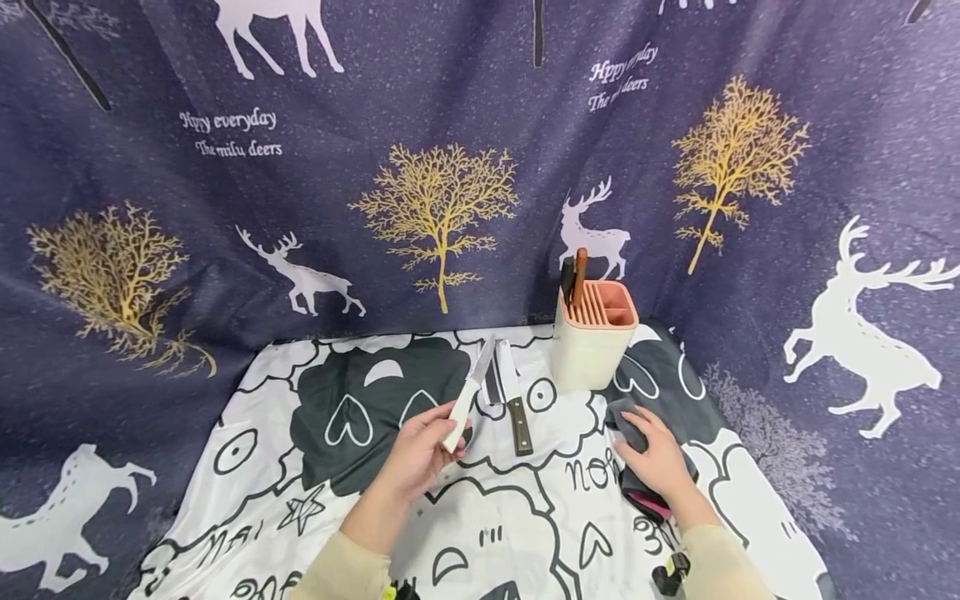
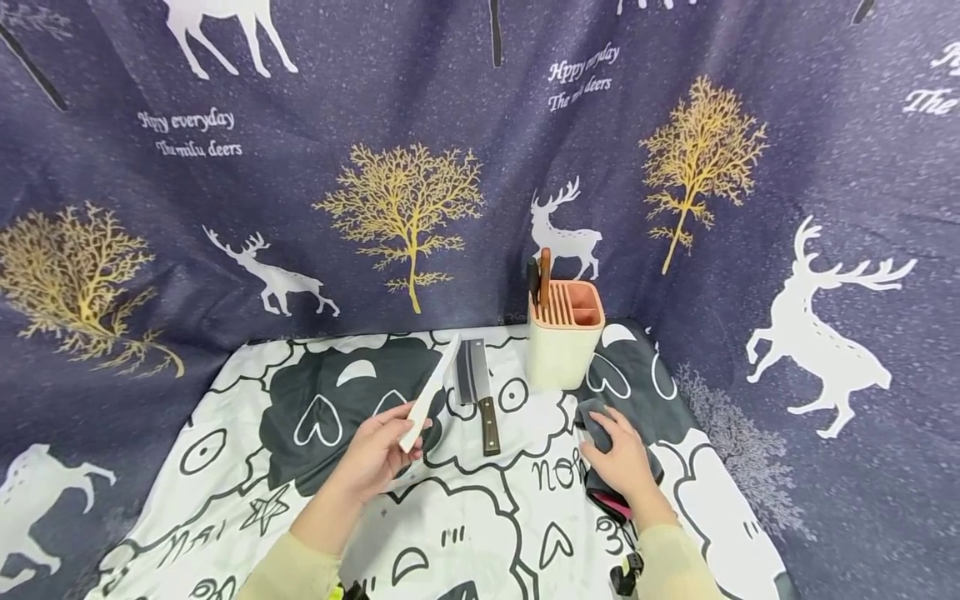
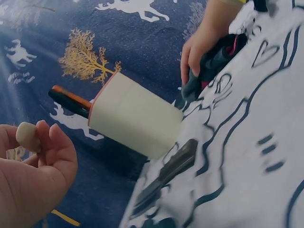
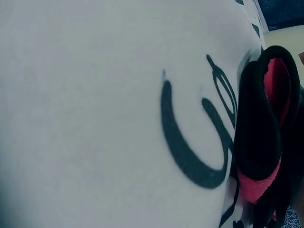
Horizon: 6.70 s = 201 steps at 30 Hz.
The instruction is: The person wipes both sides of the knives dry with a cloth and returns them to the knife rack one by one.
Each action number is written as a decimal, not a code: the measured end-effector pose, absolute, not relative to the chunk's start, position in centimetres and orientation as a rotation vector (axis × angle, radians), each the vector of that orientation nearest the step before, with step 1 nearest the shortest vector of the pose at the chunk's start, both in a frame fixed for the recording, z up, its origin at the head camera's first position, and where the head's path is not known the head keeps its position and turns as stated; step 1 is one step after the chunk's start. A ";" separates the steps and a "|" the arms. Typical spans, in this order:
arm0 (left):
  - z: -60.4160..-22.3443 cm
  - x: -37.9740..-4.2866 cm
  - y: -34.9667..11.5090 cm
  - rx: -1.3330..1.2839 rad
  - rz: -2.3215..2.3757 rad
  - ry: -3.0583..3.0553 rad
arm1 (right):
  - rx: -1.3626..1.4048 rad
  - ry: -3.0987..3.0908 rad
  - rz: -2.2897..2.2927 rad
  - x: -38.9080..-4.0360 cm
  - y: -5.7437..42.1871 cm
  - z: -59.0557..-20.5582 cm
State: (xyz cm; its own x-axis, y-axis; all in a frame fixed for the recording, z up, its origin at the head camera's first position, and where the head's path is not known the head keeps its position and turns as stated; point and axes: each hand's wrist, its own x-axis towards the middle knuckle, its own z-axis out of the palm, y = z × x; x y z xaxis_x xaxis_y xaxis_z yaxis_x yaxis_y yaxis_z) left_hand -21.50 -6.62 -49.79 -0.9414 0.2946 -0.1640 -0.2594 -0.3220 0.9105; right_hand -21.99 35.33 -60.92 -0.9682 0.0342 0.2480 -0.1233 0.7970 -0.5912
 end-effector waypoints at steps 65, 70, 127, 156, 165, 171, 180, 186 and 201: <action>-22.6 -39.9 13.0 0.944 0.649 2.952 | 0.577 -2.656 0.176 -31.0 32.1 -48.0; -23.6 -39.9 13.3 0.942 0.610 2.963 | 0.562 -2.661 0.169 -30.9 32.0 -47.8; -31.5 -42.3 17.5 1.073 0.002 3.301 | 0.556 -2.608 0.193 -31.1 31.7 -47.7; -34.5 -41.7 16.8 1.179 -0.276 3.300 | 0.547 -2.654 0.191 -31.4 31.6 -47.7; -34.3 -41.6 16.0 1.197 -0.312 3.257 | 0.551 -2.655 0.209 -31.5 31.7 -48.0; -33.6 -41.1 15.3 1.216 -0.251 3.215 | 0.553 -2.657 0.206 -31.3 31.7 -48.0; -32.1 -39.3 13.0 1.307 -0.147 3.198 | 0.545 -2.643 0.220 -31.2 31.6 -48.0; -31.3 -37.6 8.8 1.382 0.055 3.182 | 0.523 -2.667 0.256 -31.1 31.5 -47.5; -36.9 -29.5 -8.2 0.897 1.232 2.943 | 0.516 -2.622 0.558 -29.0 30.2 -46.0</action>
